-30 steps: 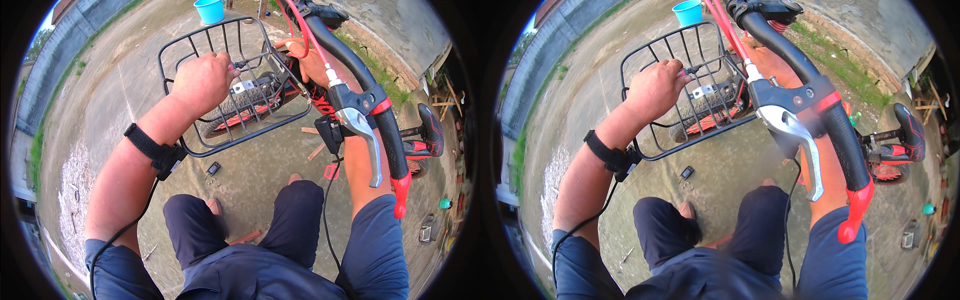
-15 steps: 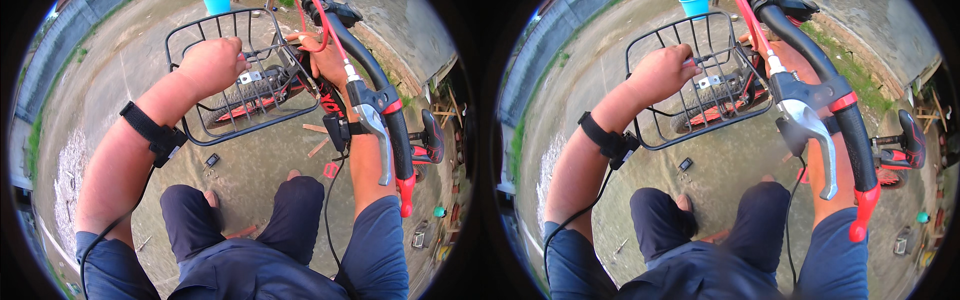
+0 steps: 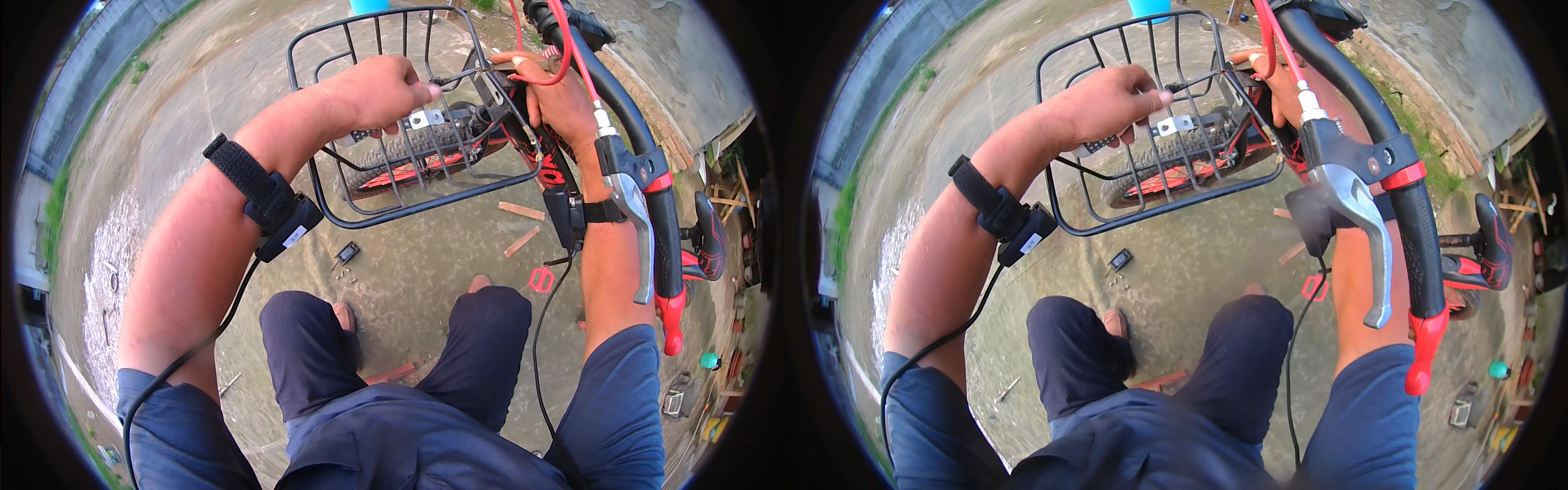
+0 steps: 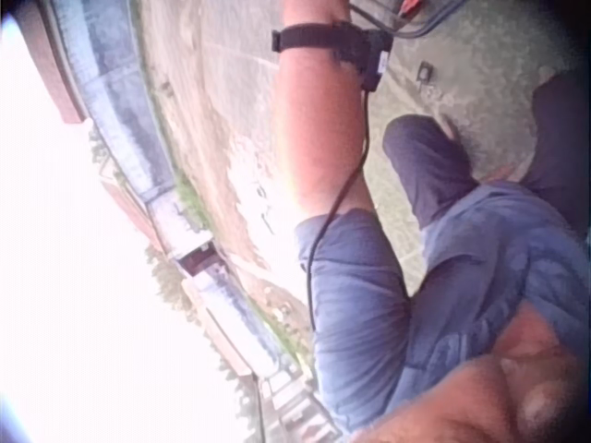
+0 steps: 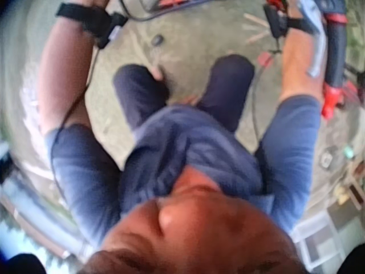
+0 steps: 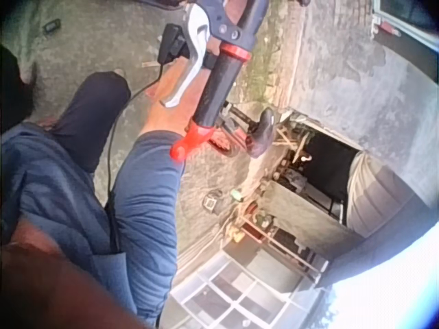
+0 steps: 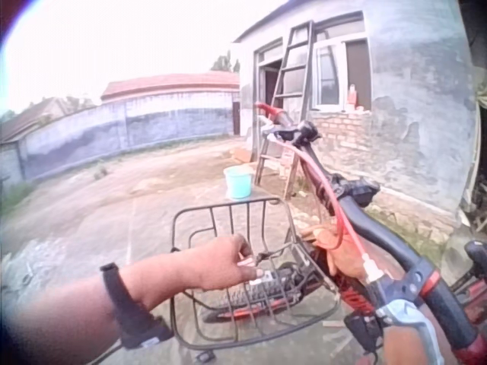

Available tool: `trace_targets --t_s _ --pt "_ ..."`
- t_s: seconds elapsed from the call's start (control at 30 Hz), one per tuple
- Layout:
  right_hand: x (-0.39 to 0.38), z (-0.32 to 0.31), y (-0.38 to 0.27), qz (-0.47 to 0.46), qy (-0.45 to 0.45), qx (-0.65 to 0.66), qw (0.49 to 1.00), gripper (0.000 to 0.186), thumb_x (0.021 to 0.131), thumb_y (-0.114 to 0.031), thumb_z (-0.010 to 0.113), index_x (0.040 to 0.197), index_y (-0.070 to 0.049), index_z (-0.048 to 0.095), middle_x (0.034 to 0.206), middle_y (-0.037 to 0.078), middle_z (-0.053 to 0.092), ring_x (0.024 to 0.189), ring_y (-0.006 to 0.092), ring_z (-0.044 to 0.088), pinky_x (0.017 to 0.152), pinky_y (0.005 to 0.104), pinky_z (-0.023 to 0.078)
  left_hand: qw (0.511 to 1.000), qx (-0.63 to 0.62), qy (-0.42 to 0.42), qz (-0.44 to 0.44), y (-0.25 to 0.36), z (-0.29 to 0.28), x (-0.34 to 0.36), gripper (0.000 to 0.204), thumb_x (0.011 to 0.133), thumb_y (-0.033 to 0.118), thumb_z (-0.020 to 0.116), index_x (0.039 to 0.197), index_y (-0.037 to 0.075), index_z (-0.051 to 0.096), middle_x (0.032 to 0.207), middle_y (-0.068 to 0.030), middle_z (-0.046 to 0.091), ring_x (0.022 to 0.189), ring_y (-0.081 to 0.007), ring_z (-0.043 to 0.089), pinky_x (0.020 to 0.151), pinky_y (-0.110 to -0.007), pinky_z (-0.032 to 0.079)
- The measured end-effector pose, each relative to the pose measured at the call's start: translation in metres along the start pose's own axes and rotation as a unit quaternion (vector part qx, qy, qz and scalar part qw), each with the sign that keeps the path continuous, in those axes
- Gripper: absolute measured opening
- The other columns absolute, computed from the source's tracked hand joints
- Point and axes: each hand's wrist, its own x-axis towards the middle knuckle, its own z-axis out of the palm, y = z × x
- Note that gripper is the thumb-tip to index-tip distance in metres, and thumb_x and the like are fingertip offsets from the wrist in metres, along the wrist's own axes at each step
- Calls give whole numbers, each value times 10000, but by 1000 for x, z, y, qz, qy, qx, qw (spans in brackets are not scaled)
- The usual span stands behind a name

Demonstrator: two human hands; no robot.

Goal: The person uses a screwdriver to tighten a screw on a bracket attached to the front basket of a bicycle.

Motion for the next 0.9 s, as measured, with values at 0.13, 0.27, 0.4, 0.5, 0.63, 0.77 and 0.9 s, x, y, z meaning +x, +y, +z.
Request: trace_targets --t_s 0.13,0.27,0.4,0.5,0.63,0.77,0.9 --pt "2 -2 1 -12 -5 -6 1000 432 1006 -458 429 1195 -181 702 429 -37 394 395 55 391 438 235 277 975 150 130 101 -15 7 2 424 854 354 700 1019 -32 641 954 -219 698 949 -377 669 849 -437 520" --pt "1 0 -1 -6 -3 -11 1000 427 1004 -455 436 1191 -179 703 428 -39 394 395 54 388 437 236 275 962 209 132 113 -13 7 0 391 896 354 648 1012 -20 648 941 -211 695 925 -380 664 835 -446 520" --pt "1 -1 -4 11 -8 -6 1000 420 1004 -450 440 1188 -180 704 425 -39 392 393 56 386 435 238 273 962 227 111 103 -9 2 2 373 924 347 611 1039 -4 654 962 -203 695 922 -379 656 831 -443 512" --pt "1 0 -4 8 -4 6 1000 415 1002 -439 447 1180 -166 706 422 -39 395 381 59 383 421 241 268 955 233 135 121 -15 3 3 357 916 331 622 1037 -4 651 964 -199 694 918 -374 658 823 -440 514" --pt "4 0 12 -15 -15 62 998 405 1004 -404 456 1162 -132 710 418 -31 399 367 67 392 462 234 323 943 223 193 156 -19 8 2 335 890 322 648 1000 6 650 924 -198 696 897 -390 663 824 -456 526" --pt "21 -9 37 -83 -50 113 989 386 1004 -338 468 1135 -65 707 420 -14 406 361 80 408 789 260 482 947 222 182 142 -13 6 4 315 869 299 669 973 2 654 902 -195 697 878 -381 669 796 -462 529" --pt "25 3 51 -178 -12 141 974 395 1002 -351 477 1131 -50 700 440 -11 423 367 81 411 881 296 494 967 183 134 114 -11 2 4 327 890 316 651 969 -1 672 839 -170 695 783 -321 686 728 -432 531"
